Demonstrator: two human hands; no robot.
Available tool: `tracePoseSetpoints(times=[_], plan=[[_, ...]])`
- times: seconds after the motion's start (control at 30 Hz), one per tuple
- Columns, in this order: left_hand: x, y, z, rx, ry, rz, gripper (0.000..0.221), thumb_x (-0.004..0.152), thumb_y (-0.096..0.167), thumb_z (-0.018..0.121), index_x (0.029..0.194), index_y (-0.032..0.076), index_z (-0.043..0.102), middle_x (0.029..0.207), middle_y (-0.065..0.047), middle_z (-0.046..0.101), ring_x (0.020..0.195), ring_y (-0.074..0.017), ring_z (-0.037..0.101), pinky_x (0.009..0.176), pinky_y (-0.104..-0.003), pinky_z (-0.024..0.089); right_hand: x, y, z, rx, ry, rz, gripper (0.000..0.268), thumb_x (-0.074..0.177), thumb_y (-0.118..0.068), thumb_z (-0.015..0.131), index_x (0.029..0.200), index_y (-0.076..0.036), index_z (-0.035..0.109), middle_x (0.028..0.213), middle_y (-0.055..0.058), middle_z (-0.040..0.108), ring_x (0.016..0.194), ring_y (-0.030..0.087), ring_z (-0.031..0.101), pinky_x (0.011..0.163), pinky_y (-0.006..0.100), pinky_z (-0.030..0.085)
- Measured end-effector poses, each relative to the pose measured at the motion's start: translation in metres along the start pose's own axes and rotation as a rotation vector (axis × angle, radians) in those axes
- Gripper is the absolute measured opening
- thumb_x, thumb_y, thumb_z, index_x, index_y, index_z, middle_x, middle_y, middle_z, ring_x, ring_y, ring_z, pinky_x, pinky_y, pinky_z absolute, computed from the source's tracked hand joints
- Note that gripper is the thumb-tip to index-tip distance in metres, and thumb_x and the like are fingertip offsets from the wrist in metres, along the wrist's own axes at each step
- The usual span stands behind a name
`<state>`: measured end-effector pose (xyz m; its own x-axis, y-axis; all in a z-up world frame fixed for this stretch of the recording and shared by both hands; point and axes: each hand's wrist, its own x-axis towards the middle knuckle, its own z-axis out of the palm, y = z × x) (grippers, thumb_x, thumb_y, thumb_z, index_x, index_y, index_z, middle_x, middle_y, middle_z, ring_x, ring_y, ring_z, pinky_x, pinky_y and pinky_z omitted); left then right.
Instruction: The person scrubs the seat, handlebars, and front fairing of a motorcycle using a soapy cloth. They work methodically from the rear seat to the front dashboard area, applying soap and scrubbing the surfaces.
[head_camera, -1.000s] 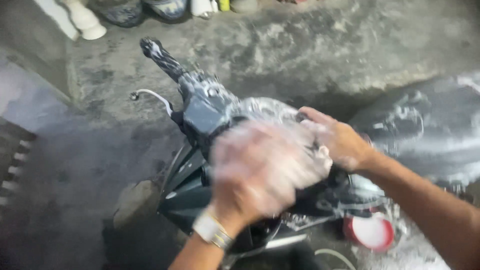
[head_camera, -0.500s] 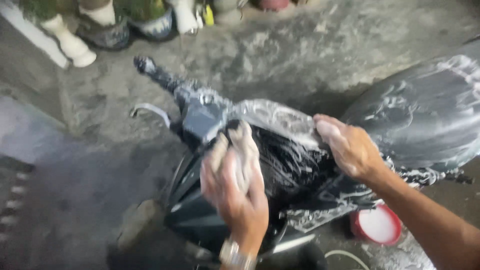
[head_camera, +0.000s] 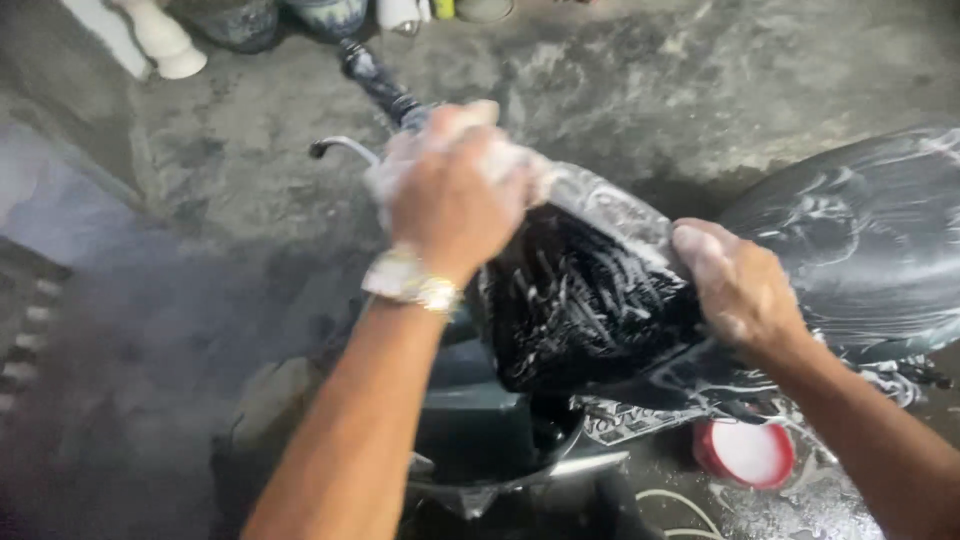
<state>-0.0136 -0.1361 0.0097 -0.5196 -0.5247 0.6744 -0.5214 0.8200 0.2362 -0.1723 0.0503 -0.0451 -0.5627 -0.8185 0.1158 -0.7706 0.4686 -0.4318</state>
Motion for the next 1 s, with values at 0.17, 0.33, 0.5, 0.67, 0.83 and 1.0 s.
tracePoseSetpoints(times=[0.17,0.33,0.5,0.67,0.83,1.0], plan=[[-0.045,0.065,-0.012,-0.300,0.114,0.118,0.044,0.066,0.039,0.065,0.106,0.022,0.057,0.103,-0.003,0.062,0.099,-0.0274,0.052,0.087,-0.049,0.034,0.001,-0.020,-0.019,0.281,-0.014,0.399,0.051,0.080,-0.041,0.029,0.115,-0.017,0.058,0.127,0.000,0.052,0.113,0.021,0.048,0.090,0.032,0.032],[-0.114,0.090,-0.009,-0.297,0.258,0.288,0.018,0.085,0.034,0.054,0.092,0.019,0.061,0.120,-0.005,0.054,0.107,-0.0355,0.051,0.077,-0.050,0.042,0.000,0.029,-0.026,0.048,-0.196,0.173,0.052,0.085,-0.043,0.028,0.118,-0.014,0.055,0.129,0.010,0.050,0.106,0.028,0.056,0.089,0.037,0.041],[-0.135,0.067,0.002,-0.164,0.115,0.100,0.038,0.082,0.050,0.049,0.116,0.034,0.057,0.128,-0.004,0.046,0.114,-0.0329,0.045,0.076,-0.046,0.039,-0.028,0.034,-0.028,0.236,-0.245,0.769,0.060,0.080,-0.053,0.038,0.117,-0.012,0.061,0.117,0.017,0.058,0.101,0.031,0.056,0.089,0.039,0.040],[-0.112,0.050,-0.004,-0.250,0.111,0.022,0.051,0.068,0.032,0.058,0.118,0.025,0.055,0.128,-0.011,0.047,0.115,-0.0334,0.049,0.080,-0.049,0.041,-0.051,-0.002,-0.029,0.189,-0.232,0.770,0.071,0.086,-0.055,0.030,0.065,0.002,0.065,0.079,0.023,0.069,0.067,0.031,0.058,0.065,0.037,0.039],[-0.068,0.022,0.026,-0.281,0.189,-0.012,0.047,0.075,0.026,0.071,0.117,0.018,0.052,0.122,-0.006,0.051,0.110,-0.0278,0.052,0.088,-0.045,0.046,-0.070,-0.054,-0.043,0.296,-0.354,0.715,0.050,0.087,-0.045,0.031,0.085,-0.006,0.062,0.072,0.013,0.064,0.061,0.022,0.055,0.055,0.031,0.043],[-0.061,0.056,-0.011,-0.406,0.087,0.059,0.042,0.083,0.031,0.054,0.124,0.020,0.049,0.134,-0.007,0.045,0.122,-0.0323,0.045,0.103,-0.045,0.033,-0.065,-0.087,-0.033,0.422,-0.213,0.628,0.044,0.078,-0.040,0.041,0.110,-0.021,0.065,0.109,-0.007,0.071,0.099,0.008,0.062,0.090,0.024,0.041]])
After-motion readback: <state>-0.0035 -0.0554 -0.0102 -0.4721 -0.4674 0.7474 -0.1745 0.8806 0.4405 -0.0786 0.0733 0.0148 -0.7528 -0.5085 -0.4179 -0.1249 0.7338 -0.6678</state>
